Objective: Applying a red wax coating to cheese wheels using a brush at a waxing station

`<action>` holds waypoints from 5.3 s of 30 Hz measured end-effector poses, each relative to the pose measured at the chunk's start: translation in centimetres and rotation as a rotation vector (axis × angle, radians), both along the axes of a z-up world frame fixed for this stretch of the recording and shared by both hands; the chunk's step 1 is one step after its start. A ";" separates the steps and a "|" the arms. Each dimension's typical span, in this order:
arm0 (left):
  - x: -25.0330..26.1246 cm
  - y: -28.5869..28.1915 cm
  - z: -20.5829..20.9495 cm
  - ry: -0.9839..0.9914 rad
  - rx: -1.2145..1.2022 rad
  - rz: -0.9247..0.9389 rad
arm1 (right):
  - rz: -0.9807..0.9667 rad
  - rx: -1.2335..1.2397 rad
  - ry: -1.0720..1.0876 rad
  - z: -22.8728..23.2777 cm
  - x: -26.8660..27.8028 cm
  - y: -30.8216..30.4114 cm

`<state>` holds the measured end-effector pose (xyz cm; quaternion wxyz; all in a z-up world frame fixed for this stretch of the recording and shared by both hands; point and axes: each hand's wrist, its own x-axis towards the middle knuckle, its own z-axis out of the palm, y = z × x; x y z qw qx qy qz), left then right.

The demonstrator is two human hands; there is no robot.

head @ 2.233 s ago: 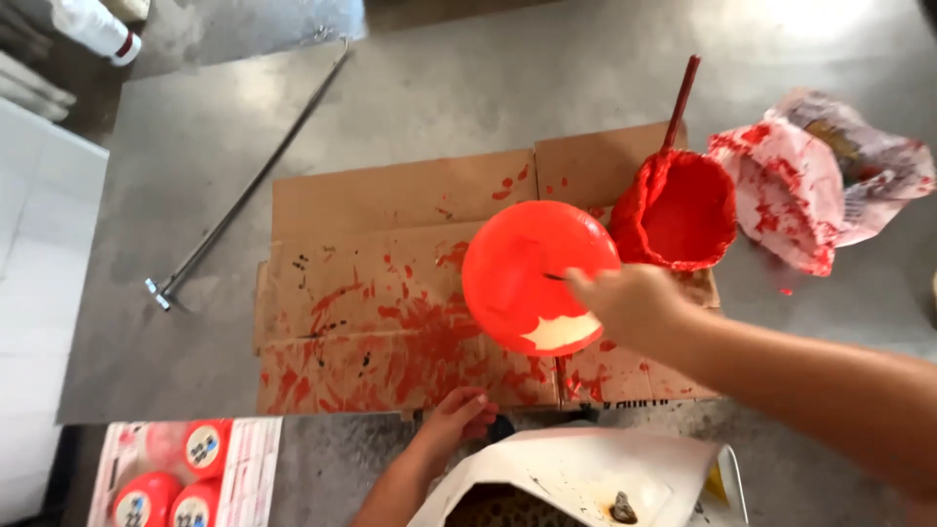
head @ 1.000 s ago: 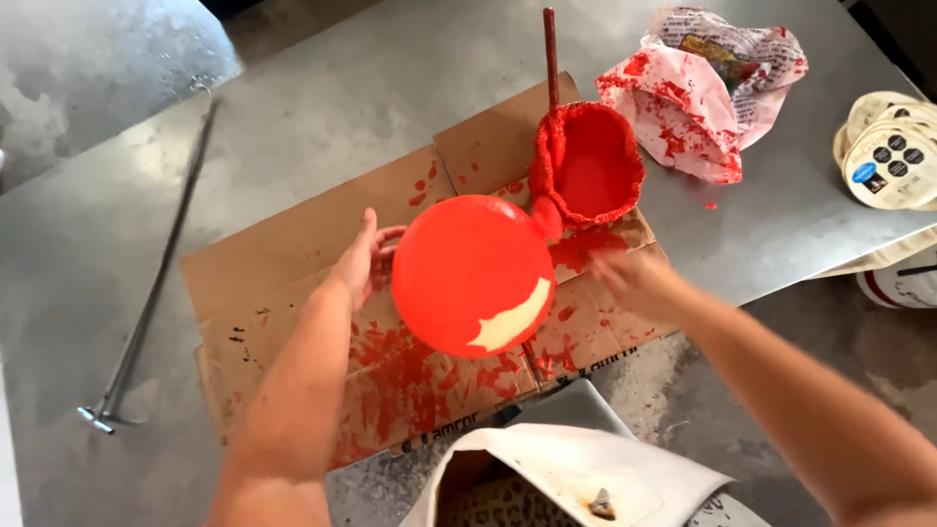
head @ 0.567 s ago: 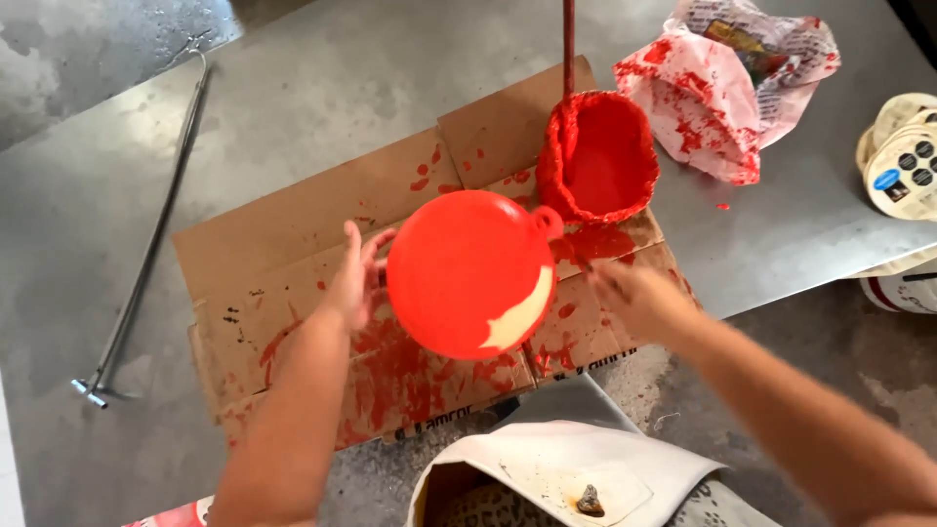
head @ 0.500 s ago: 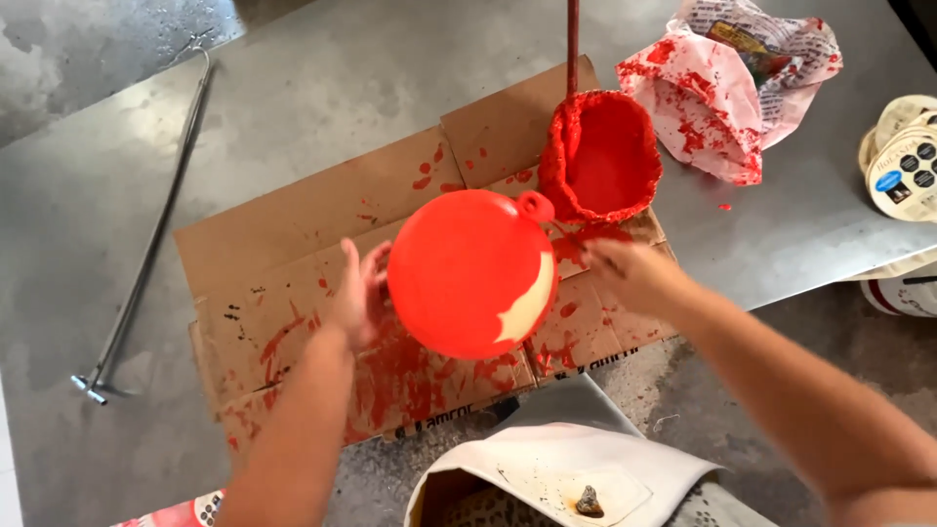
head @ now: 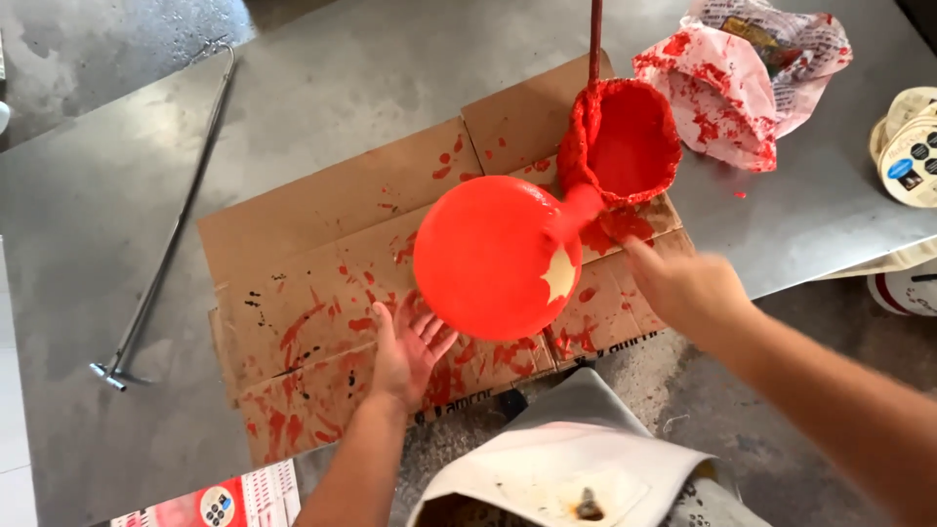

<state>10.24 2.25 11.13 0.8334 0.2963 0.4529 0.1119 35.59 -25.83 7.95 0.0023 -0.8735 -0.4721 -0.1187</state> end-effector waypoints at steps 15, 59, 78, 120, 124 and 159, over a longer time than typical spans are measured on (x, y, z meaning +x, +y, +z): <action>-11.9 -3.0 -11.1 0.112 -0.057 0.129 | 0.358 -0.341 -0.243 6.3 0.3 2.3; -9.8 4.8 -5.7 0.098 0.139 -0.216 | -0.111 0.131 0.247 -1.0 -3.2 -1.6; 4.1 2.1 -0.7 0.142 -0.061 0.002 | -0.374 0.279 1.333 -0.7 -6.4 -4.0; -1.4 -13.6 -9.2 0.009 -0.140 0.372 | -0.075 -0.301 0.987 3.4 9.1 -2.6; -0.5 -14.5 -9.1 0.000 -0.148 0.341 | -0.127 -0.339 0.584 3.2 7.7 0.1; -16.2 -7.3 -13.2 -0.118 -0.128 0.163 | -0.545 0.317 1.338 4.0 -6.5 -3.2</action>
